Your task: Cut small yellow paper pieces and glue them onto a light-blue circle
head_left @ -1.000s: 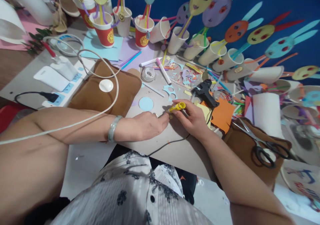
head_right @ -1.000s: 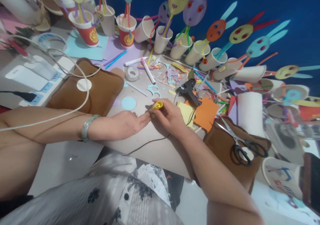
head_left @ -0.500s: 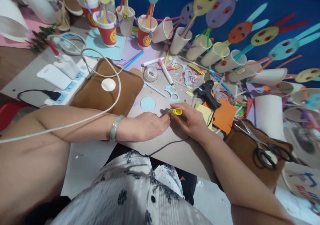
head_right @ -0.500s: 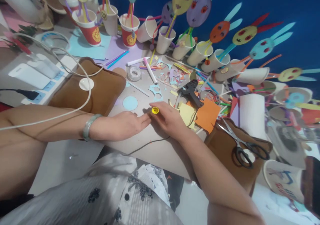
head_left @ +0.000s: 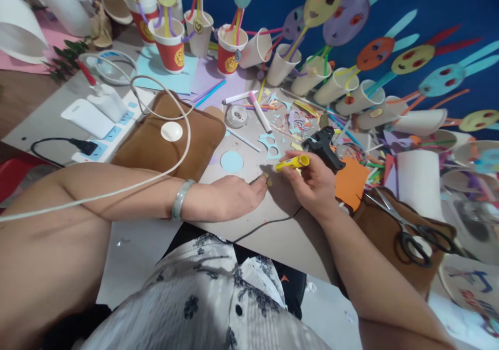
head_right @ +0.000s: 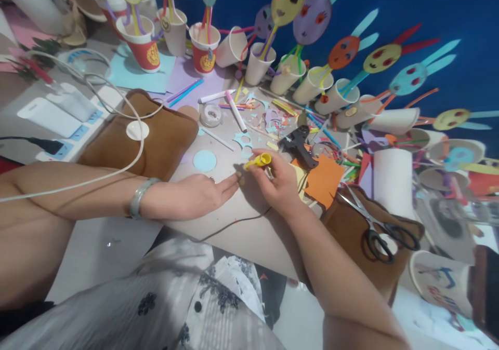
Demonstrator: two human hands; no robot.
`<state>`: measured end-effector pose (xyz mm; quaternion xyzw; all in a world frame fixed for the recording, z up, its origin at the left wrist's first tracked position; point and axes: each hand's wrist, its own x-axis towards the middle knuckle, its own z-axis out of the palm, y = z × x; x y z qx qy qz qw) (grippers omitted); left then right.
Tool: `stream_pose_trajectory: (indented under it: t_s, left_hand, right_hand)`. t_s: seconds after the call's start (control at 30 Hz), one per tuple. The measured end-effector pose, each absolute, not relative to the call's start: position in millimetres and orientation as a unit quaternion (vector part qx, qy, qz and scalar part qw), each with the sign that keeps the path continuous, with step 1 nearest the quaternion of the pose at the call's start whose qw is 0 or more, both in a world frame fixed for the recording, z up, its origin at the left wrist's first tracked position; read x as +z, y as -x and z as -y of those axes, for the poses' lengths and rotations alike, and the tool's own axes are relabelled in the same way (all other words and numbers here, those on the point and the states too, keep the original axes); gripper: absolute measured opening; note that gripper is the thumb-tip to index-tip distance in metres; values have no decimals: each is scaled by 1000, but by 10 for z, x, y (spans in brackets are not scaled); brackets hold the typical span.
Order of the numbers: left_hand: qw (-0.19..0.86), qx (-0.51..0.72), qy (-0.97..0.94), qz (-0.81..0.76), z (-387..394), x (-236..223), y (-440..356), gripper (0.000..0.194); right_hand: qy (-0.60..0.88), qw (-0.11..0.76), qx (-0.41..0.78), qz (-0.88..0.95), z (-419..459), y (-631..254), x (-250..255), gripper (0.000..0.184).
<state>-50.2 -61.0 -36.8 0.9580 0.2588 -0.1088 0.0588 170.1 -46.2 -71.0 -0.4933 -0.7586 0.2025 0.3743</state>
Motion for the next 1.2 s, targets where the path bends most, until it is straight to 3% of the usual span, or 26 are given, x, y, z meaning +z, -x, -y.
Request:
stream_pose_trajectory:
  t_s: [0.33,0.7,0.97,1.2]
  left_hand:
    - [71,-114,-959,-250,593,-367,504,53]
    - [58,-118,-960,-249,599,-367,495,59]
    - [60,-145,-959,-235,585,-334,499,60]
    - [42,-113,-964,-239,602,-376,509,58]
  right_hand:
    - [409,272,149,858,451,-1630,-756,27]
    - [466,362,136,796,467,-1692,-739,27]
    - [404,284,135,859,452,-1632,-783,24]
    - [431,331,99,833,466,-1660,-801,24]
